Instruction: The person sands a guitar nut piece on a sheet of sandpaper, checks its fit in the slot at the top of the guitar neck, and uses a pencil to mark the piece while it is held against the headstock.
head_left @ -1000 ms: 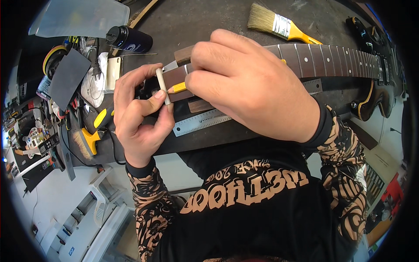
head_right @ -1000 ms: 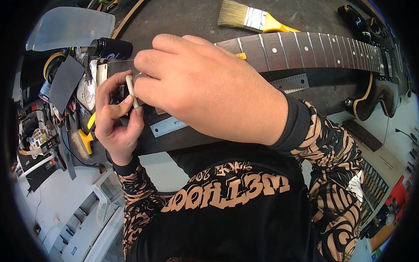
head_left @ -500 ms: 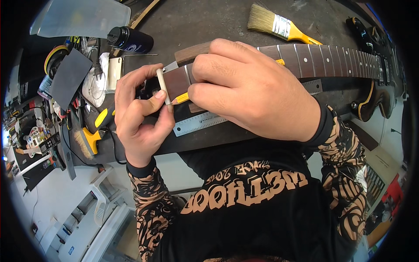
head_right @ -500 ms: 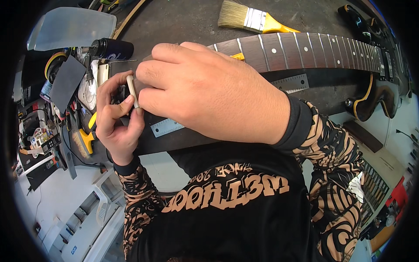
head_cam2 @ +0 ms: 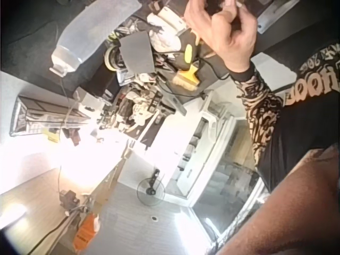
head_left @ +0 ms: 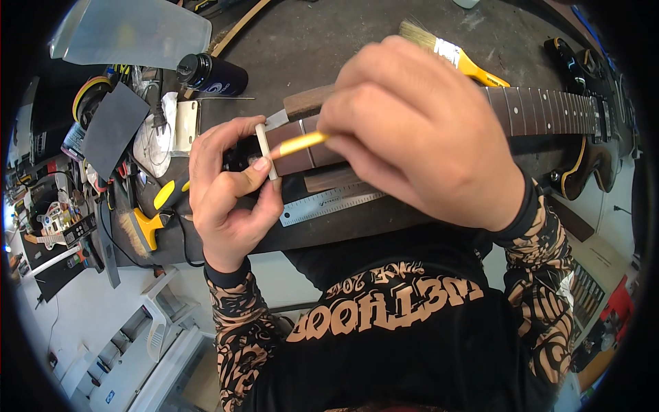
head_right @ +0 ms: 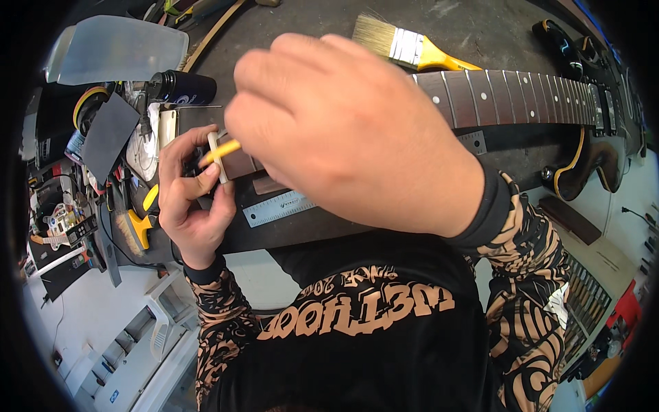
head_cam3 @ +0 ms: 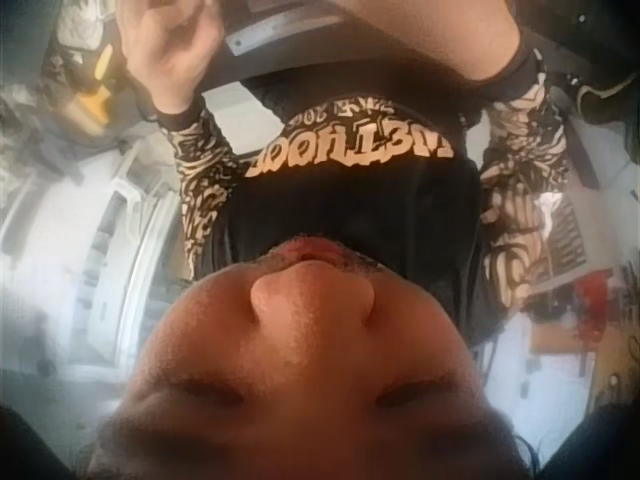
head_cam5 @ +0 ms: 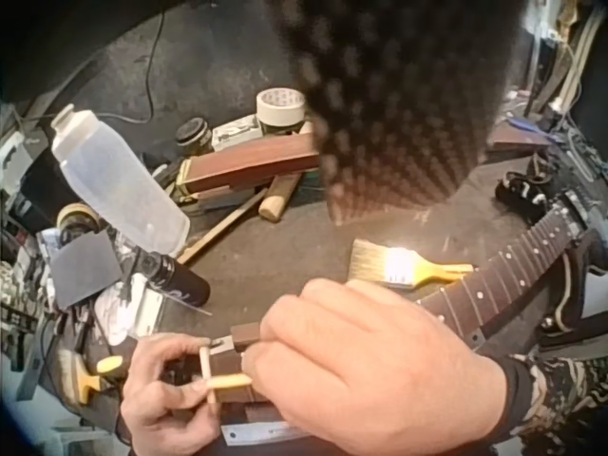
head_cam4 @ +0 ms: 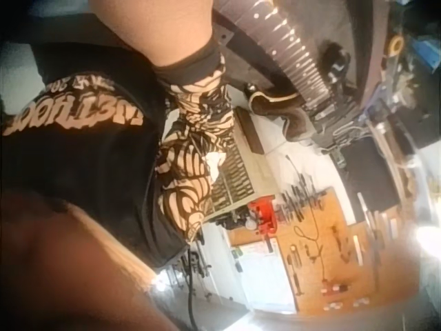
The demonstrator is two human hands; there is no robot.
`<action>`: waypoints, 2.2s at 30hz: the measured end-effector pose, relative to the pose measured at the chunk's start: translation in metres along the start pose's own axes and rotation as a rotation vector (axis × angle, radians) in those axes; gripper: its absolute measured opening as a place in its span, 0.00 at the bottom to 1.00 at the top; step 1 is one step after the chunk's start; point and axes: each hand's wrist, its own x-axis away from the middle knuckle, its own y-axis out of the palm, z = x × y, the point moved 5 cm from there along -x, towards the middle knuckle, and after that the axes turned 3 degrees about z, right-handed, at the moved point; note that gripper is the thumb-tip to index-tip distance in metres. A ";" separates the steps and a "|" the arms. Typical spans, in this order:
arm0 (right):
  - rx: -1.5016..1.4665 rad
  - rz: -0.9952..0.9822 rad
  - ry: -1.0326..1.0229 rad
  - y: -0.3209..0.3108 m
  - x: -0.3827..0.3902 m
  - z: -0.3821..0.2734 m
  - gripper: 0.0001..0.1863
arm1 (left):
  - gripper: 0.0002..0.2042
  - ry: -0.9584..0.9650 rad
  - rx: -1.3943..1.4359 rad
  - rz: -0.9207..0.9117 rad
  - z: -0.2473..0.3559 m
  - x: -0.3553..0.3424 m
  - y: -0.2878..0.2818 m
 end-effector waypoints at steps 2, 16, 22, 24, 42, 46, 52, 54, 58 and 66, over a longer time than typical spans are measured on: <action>0.082 -0.034 0.029 -0.002 -0.008 0.005 0.16 | 0.15 0.000 -0.013 -0.008 0.001 -0.001 -0.001; 0.133 -0.170 0.080 0.018 -0.017 0.011 0.13 | 0.16 0.013 -0.017 -0.067 0.003 -0.004 0.000; 0.092 -0.241 0.115 0.020 -0.020 0.009 0.14 | 0.17 0.012 -0.019 -0.066 0.002 -0.003 -0.001; 0.093 -0.255 0.117 0.019 -0.020 0.008 0.14 | 0.17 0.013 -0.014 -0.066 0.002 -0.004 -0.001; 0.084 -0.248 0.094 0.019 -0.021 0.008 0.07 | 0.20 -0.002 0.012 -0.051 0.002 -0.004 -0.001; 0.061 -0.256 0.104 0.020 -0.020 0.009 0.07 | 0.20 -0.002 0.002 -0.056 0.003 -0.004 -0.002; 0.074 -0.222 0.095 0.019 -0.022 0.007 0.07 | 0.21 0.004 0.006 -0.056 0.001 -0.004 -0.001; 0.064 -0.225 0.096 0.018 -0.022 0.008 0.07 | 0.21 0.003 0.005 -0.056 0.002 -0.004 -0.001; 0.067 -0.238 0.103 0.019 -0.022 0.007 0.07 | 0.21 -0.003 0.006 -0.054 0.002 -0.004 -0.001; 0.065 -0.235 0.101 0.019 -0.022 0.007 0.06 | 0.21 -0.004 0.006 -0.059 0.003 -0.004 -0.002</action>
